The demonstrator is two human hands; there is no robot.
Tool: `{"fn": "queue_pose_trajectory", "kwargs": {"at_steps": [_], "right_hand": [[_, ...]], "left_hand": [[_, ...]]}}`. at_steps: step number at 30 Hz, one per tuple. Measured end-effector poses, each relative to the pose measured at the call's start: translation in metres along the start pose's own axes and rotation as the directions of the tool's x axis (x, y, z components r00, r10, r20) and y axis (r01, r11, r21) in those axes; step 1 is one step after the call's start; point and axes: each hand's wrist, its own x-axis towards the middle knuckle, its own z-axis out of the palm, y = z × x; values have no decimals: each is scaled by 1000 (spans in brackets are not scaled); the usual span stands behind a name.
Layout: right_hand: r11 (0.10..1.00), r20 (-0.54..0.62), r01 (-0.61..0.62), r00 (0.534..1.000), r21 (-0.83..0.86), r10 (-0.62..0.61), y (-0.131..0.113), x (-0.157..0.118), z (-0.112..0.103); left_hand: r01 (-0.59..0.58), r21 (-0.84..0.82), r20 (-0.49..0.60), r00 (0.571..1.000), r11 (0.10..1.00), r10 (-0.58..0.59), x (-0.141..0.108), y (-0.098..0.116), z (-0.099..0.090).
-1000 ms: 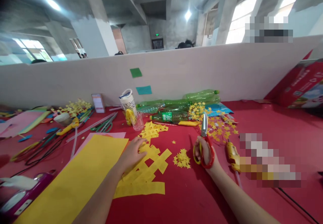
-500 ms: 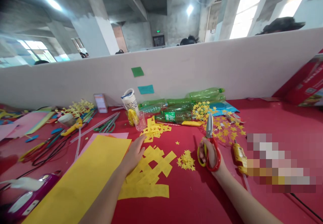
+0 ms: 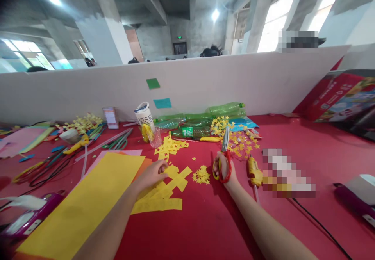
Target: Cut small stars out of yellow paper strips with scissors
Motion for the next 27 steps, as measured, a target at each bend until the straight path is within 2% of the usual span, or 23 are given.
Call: {"fn": "queue_pose_trajectory", "kwargs": {"at_steps": [3,8,14,18,23,27], "right_hand": [[1000,-3,-17,1000,-24,17,-1,-1,1],[996,36,-23,999,-89,26,-12,-7,11],[981,126,51,992,-186,-28,-28,-18,28],[971,154,89,987,-223,-55,-25,-26,35],[967,132,138,985,-213,-112,-19,-33,30],[971,92,149,987,-188,-134,-24,-29,17]], "left_hand": [[13,-42,48,999,999,-11,2,-3,-2],[19,-62,55,998,998,-15,4,-5,-1],[-33,-45,40,999,998,35,3,-1,-3],[-33,-44,30,999,998,34,1,0,1],[-27,10,2,1000,1000,27,2,0,3],[-75,43,-6,997,996,76,8,14,-4]]}}
